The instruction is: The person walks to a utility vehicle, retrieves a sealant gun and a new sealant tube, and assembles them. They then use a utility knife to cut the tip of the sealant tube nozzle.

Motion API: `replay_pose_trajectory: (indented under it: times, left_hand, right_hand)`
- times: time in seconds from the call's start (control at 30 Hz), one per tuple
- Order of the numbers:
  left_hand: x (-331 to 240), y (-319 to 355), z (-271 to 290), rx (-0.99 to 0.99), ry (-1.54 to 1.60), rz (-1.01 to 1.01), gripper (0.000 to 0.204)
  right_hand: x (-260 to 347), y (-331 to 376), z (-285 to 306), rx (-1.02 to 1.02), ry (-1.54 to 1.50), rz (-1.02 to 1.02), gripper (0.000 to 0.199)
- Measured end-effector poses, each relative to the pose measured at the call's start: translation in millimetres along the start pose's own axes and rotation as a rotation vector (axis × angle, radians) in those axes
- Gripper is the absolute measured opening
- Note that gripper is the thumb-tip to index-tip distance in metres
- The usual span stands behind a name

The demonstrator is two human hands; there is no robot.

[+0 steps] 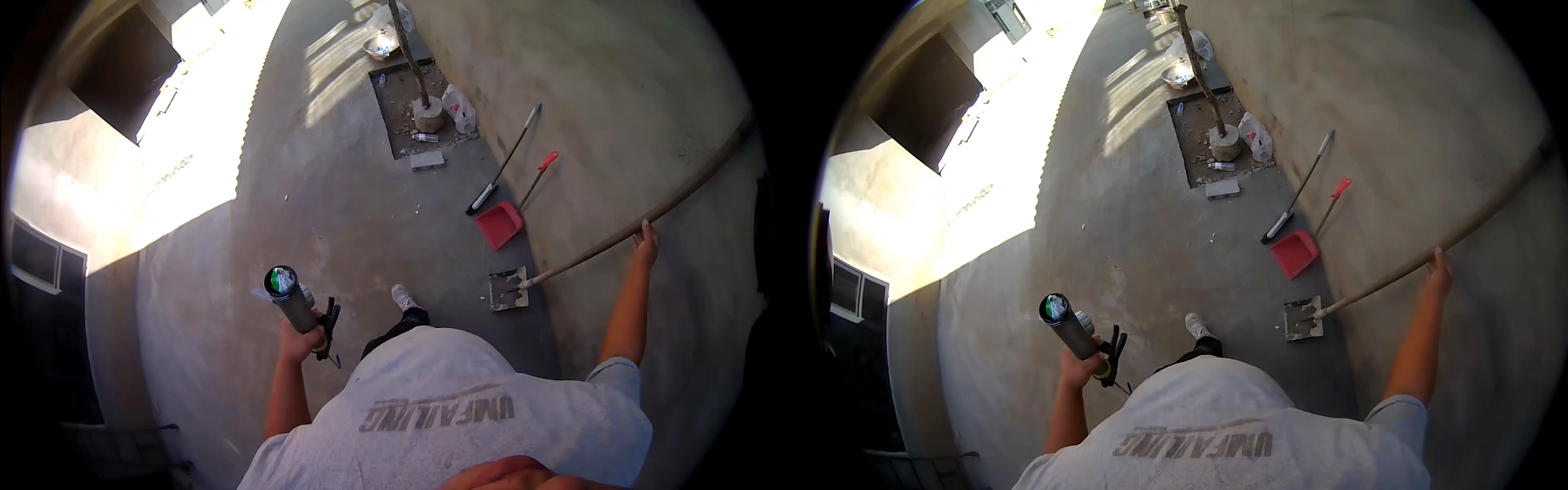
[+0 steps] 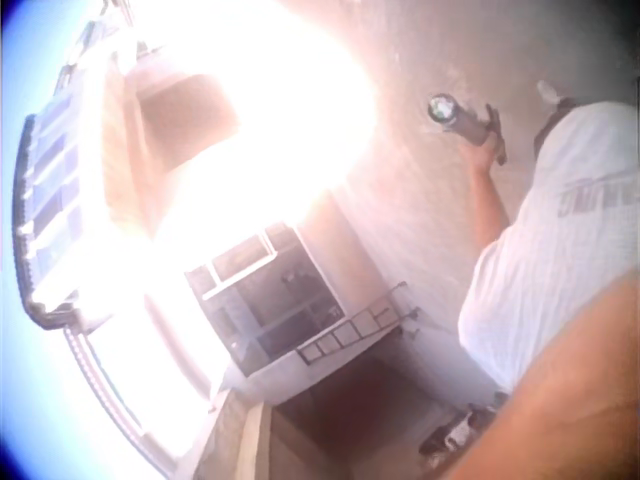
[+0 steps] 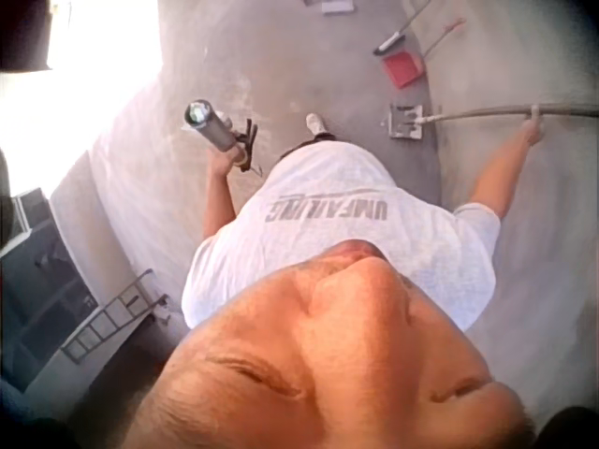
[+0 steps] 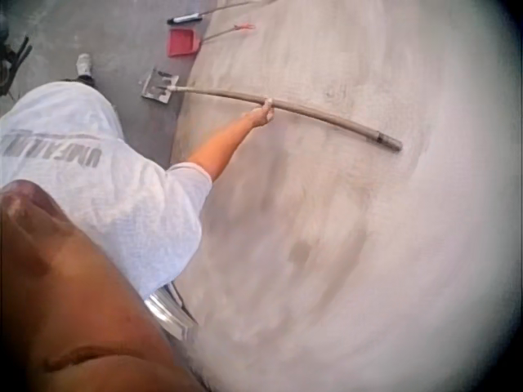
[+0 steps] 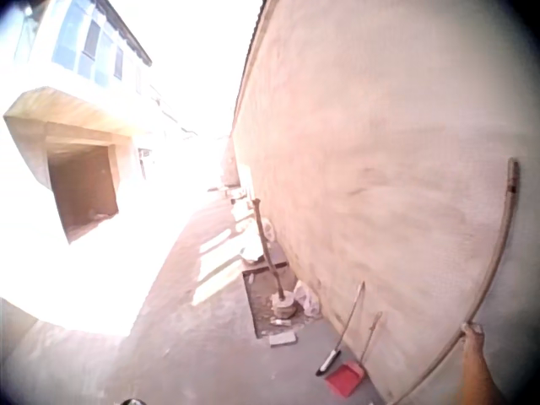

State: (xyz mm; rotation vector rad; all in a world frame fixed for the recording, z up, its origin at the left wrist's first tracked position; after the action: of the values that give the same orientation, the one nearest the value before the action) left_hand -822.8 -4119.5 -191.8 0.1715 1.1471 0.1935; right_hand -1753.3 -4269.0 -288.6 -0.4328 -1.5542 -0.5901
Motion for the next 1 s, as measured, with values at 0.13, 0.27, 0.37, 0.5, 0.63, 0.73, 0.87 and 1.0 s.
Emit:
replay_pose_trajectory:
  times: [0.13,0.27,0.37,0.5,0.63,0.73,0.87,1.0]
  left_hand:
    - [15.1,-63.7,-1.7,0.044,0.02,0.122,0.039]
    - [31.8,-167.1,6.3,0.121,0.124,0.103,0.033]
    - [18.3,-225.6,29.7,0.089,0.167,0.093,0.03]
    - [11.3,-280.3,76.5,0.105,0.292,0.023,0.034]
    - [13.3,-319.3,103.8,0.022,0.284,-0.006,0.035]
    - [24.9,-336.2,107.3,-0.066,0.254,-0.016,0.034]
    - [33.7,-351.1,106.9,-0.107,0.166,0.036,0.036]
    - [47.0,-374.7,95.6,-0.163,0.178,0.089,0.04]
  right_hand:
    - [57.2,-15.0,-93.5,0.343,0.045,0.352,0.041]
    - [150.1,-6.9,-296.4,0.599,0.112,0.352,0.018]
    - [161.3,7.3,-410.0,0.591,0.054,0.237,0.023]
    - [265.9,9.2,-478.5,0.391,0.127,0.343,0.03]
    - [370.1,-32.6,-497.0,0.257,0.04,0.452,0.03]
    - [388.2,-80.6,-507.6,0.241,-0.073,0.483,0.024]
    - [360.8,-143.5,-570.4,0.225,-0.155,0.584,0.021]
    - [301.0,-229.2,-649.7,0.236,-0.133,0.63,0.019]
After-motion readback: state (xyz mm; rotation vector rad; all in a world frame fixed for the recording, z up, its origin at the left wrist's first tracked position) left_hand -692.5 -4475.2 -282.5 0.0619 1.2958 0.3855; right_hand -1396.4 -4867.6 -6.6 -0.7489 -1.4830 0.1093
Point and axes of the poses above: each hand's wrist, its own y-axis away from the middle knuckle, its own z-axis out of the back of the hand, x = y × z, the point moved 5 cm from there along -y, towards the middle knuckle, and after that the axes turned 13 degrees about x, right-handed, at the moved point
